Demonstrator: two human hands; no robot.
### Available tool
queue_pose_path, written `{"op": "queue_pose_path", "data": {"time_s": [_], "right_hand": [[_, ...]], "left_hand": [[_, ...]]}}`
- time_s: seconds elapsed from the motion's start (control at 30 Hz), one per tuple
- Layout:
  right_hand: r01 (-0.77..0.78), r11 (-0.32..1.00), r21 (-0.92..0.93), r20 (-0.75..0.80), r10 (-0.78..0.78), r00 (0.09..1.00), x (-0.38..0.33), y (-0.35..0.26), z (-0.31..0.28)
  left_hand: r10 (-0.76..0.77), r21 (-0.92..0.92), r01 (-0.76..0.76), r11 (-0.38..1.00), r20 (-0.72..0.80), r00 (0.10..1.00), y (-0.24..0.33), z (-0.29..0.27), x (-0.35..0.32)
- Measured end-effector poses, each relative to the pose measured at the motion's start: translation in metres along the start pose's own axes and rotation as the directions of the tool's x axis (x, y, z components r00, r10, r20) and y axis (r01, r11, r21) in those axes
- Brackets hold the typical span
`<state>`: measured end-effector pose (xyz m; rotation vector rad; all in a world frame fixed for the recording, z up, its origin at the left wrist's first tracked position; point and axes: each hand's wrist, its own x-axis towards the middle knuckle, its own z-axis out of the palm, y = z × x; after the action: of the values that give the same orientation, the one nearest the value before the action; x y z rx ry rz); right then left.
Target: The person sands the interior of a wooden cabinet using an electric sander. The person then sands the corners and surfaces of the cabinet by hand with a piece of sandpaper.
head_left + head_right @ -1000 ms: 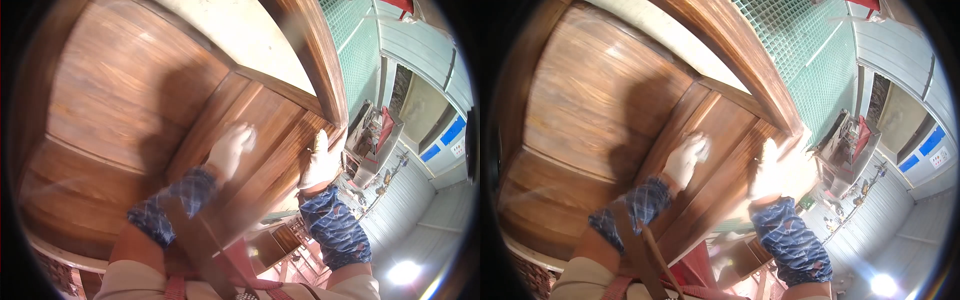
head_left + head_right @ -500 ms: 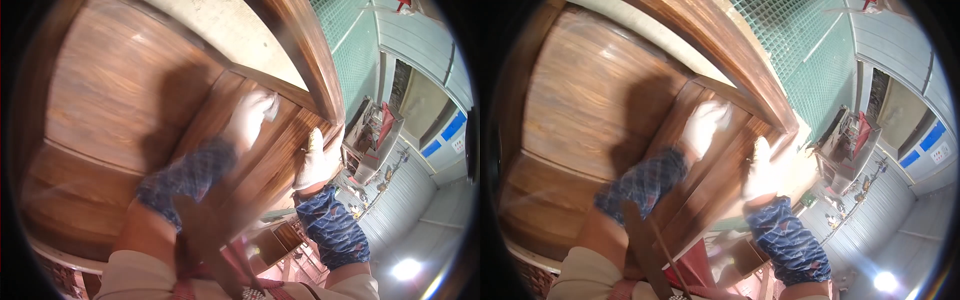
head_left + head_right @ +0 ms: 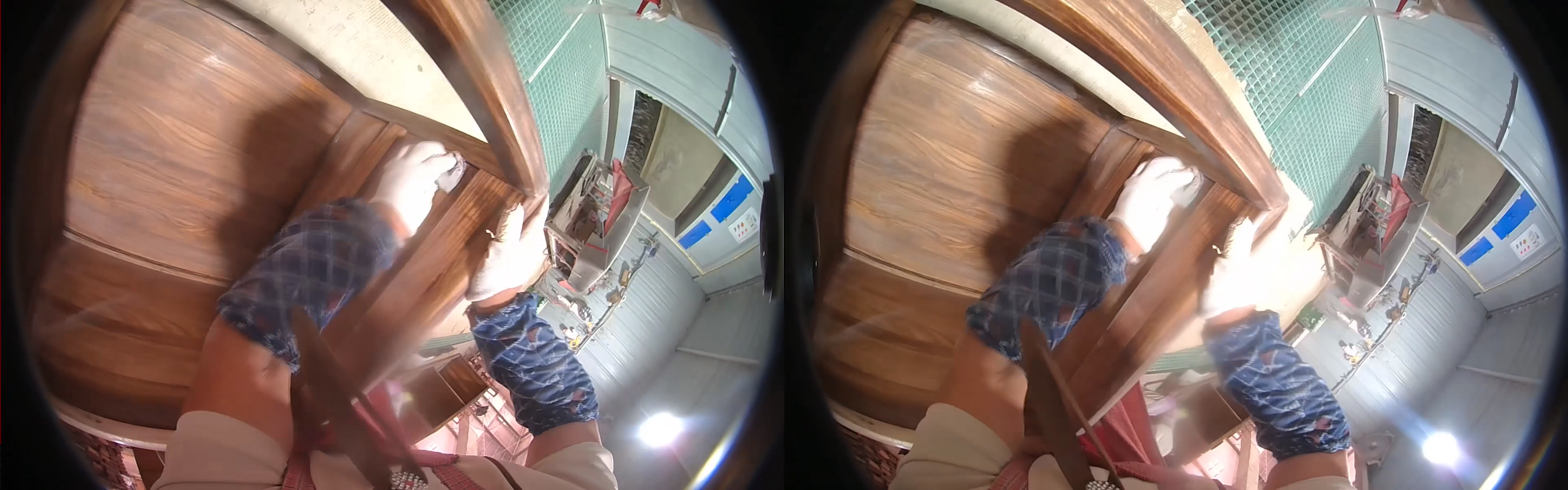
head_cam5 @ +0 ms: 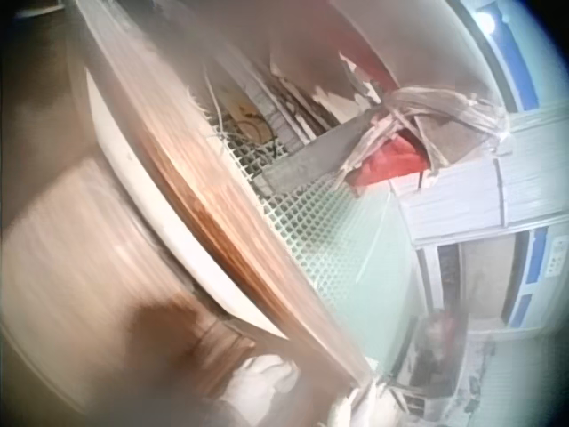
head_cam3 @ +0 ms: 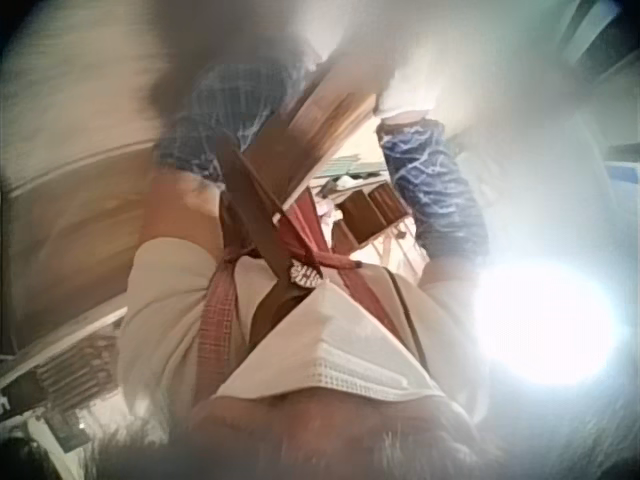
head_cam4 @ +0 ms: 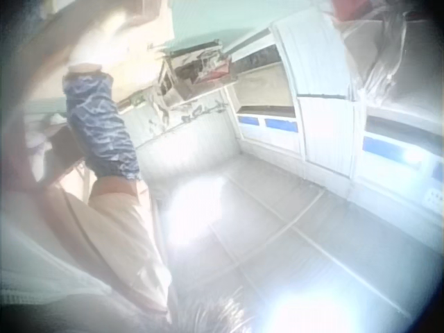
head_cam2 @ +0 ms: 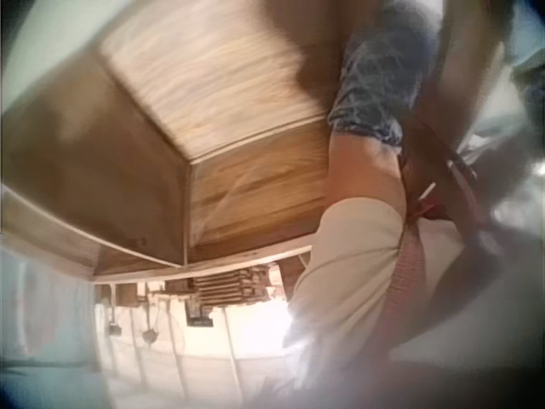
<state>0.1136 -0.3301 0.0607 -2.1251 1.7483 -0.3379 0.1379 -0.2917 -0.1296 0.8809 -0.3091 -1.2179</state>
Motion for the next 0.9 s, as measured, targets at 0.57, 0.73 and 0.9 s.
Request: {"op": "queue_pose_path", "data": {"time_s": [0.57,0.73,0.9], "right_hand": [[0.336,0.803,-0.492,0.389,-0.143,0.910,-0.001,0.092,0.007],[-0.281,0.656,0.701,0.322,0.062,0.945,0.012,0.036,-0.017],[-0.124,0.755,0.644,0.082,0.094,0.992,0.012,0.057,0.003]], "left_hand": [[0.328,0.505,-0.333,0.797,0.102,0.939,0.117,0.039,-0.015],[0.067,0.542,-0.063,0.838,0.012,0.998,0.106,0.059,-0.072],[0.068,0.566,-0.136,0.813,0.139,0.988,0.143,0.034,-0.160]]}}
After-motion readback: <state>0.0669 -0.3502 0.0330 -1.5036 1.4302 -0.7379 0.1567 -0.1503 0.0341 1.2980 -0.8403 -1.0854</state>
